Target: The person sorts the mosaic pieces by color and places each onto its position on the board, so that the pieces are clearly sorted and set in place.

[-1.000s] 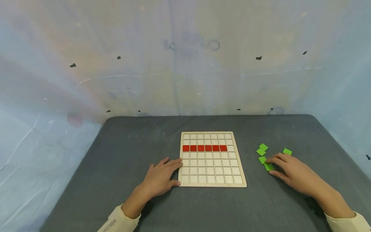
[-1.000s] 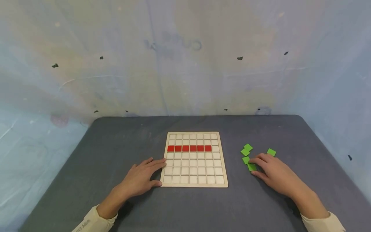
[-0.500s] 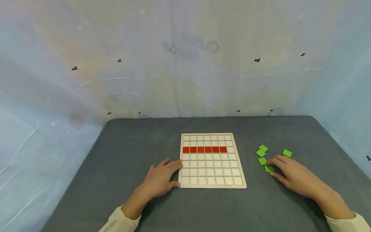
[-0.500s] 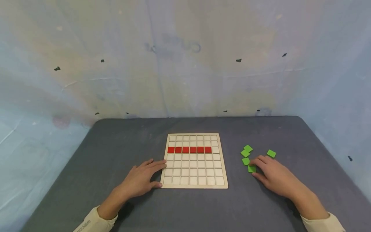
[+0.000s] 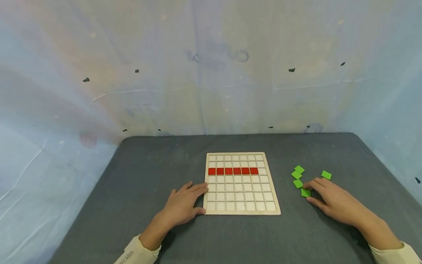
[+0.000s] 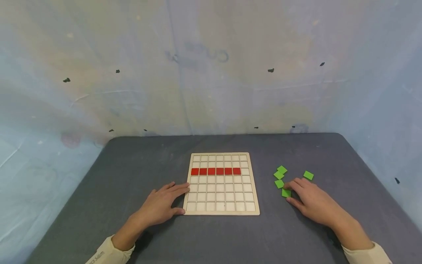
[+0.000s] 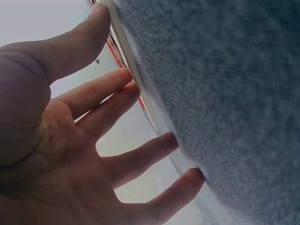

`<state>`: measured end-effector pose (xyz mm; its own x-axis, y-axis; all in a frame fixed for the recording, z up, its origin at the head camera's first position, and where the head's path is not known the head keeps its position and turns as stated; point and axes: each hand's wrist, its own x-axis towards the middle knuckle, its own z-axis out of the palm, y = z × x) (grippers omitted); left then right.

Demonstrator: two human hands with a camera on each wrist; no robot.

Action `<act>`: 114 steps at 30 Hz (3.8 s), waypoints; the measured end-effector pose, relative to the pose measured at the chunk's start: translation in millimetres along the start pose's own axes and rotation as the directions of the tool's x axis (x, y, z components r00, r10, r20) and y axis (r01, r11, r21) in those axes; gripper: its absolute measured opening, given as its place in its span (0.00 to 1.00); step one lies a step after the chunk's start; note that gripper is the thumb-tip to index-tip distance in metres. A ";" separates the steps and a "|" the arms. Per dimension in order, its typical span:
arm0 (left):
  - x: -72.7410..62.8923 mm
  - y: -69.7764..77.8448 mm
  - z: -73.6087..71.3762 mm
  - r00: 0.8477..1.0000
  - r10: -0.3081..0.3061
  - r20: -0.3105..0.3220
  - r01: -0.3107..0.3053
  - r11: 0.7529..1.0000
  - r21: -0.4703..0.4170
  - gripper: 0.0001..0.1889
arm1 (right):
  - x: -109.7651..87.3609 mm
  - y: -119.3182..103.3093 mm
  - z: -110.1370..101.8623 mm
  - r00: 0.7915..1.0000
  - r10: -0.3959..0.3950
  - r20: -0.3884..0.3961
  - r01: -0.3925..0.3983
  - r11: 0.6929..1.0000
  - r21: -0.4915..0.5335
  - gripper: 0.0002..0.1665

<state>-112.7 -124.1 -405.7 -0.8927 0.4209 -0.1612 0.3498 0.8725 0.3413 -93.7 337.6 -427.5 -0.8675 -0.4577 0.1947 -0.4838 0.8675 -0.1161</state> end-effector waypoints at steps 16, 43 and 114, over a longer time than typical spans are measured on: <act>-1.1 0.6 -0.8 1.000 -0.020 0.015 0.020 1.000 -0.003 0.35 | -2.7 -0.7 3.0 1.000 -0.025 -0.011 0.026 0.999 0.019 0.22; -0.8 -0.1 2.1 1.000 -0.003 -0.004 0.003 1.000 -0.016 0.35 | -4.0 1.9 6.6 0.992 -0.093 -0.083 0.095 0.995 0.010 0.25; 1.4 3.9 1.2 1.000 0.005 0.012 -0.005 1.000 0.023 0.36 | 110.9 -78.8 8.7 0.962 -0.270 -0.036 0.272 0.956 0.107 0.22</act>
<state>-112.2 -119.8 -405.8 -0.8876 0.4279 -0.1707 0.3606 0.8759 0.3205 -152.8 216.7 -405.2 -0.6998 -0.6676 0.2543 -0.7114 0.6838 -0.1624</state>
